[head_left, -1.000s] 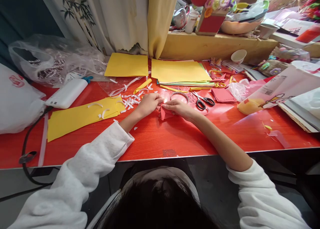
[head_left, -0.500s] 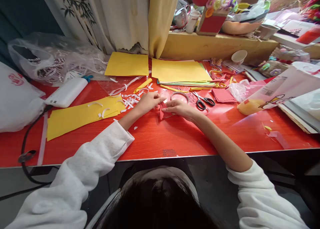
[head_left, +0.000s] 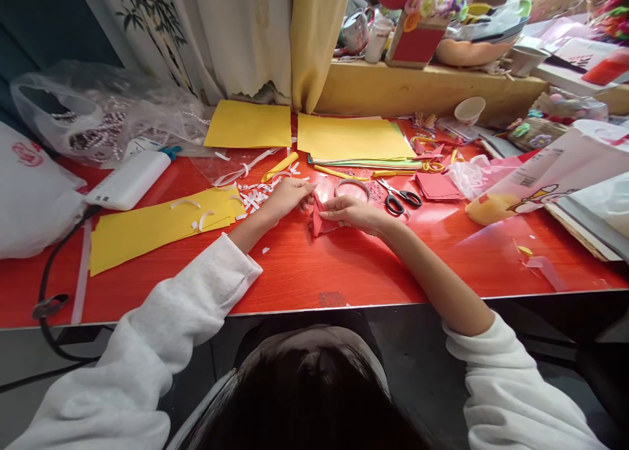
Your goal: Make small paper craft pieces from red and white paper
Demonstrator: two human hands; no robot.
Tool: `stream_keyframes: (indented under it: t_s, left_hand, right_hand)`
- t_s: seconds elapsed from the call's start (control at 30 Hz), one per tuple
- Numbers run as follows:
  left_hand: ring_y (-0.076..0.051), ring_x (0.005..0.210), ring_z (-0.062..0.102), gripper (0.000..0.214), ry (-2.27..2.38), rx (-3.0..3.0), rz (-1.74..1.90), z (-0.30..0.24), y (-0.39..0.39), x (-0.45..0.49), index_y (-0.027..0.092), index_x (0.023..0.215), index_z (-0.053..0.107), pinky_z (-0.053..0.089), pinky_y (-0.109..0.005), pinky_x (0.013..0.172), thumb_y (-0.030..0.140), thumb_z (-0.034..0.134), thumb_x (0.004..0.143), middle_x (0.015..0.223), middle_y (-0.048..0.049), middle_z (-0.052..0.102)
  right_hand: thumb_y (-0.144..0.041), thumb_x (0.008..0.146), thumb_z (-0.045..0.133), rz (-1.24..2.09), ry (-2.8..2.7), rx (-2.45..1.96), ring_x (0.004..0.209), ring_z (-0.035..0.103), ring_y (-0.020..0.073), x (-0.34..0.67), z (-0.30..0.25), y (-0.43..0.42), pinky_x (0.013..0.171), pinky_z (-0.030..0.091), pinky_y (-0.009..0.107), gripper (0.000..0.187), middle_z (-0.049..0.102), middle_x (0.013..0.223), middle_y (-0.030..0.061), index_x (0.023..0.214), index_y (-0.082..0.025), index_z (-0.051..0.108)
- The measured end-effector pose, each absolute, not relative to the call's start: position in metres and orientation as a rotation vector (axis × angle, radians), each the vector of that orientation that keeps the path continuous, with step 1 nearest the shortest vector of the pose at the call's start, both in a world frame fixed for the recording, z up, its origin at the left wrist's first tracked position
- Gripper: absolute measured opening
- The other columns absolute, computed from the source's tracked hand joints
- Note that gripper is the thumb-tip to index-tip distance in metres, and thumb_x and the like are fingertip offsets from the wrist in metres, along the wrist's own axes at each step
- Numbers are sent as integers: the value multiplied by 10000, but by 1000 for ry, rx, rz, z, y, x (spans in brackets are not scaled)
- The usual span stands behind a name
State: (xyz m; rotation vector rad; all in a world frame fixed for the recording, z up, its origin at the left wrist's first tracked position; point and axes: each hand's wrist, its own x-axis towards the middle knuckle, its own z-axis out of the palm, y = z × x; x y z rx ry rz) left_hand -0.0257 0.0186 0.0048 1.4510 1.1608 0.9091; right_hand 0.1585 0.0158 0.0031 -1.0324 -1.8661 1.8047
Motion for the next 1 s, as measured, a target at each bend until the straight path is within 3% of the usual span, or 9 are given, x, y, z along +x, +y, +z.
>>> stream_keyframes:
  t_s: [0.23, 0.47, 0.63, 0.83, 1.0]
  left_hand:
    - [-94, 534, 493, 241, 1272, 1753, 871, 5, 20, -29, 139, 670, 588, 375, -235, 569, 359, 613, 765, 568, 14, 547]
    - [-93, 504, 452, 307, 1384, 1768, 845, -1, 19, -24, 163, 574, 475, 340, -232, 532, 337, 502, 825, 528, 18, 498]
    - [-97, 527, 471, 309, 1337, 1750, 781, 4, 21, -27, 152, 663, 561, 329, -225, 517, 443, 574, 763, 605, -5, 555]
    - [-96, 585, 443, 206, 1262, 1838, 840, 4, 18, -26, 145, 690, 589, 321, -228, 560, 340, 574, 757, 637, 6, 549]
    - [-104, 620, 514, 247, 1282, 1712, 883, 5, 17, -23, 139, 801, 597, 382, -229, 587, 383, 609, 762, 746, -13, 599]
  right_hand:
    - [-496, 716, 691, 1765, -1901, -1077, 531, 265, 50, 160, 6, 14, 484, 197, 229, 408, 322, 610, -62, 688, -145, 484]
    - [-474, 692, 711, 1771, -1892, -1070, 538, 287, 56, 158, 5, 14, 505, 227, 230, 381, 351, 607, -58, 692, -142, 525]
    - [-456, 679, 733, 1820, -1817, -1078, 567, 326, 60, 158, 4, 16, 504, 245, 217, 367, 386, 644, -42, 715, -137, 555]
    - [-474, 676, 736, 1759, -1809, -1121, 523, 265, 51, 155, 6, 12, 479, 211, 226, 402, 322, 579, -60, 633, -144, 512]
    - [-490, 626, 763, 1683, -1633, -1100, 548, 386, 79, 149, -1, 11, 486, 273, 231, 405, 464, 596, -19, 652, -147, 549]
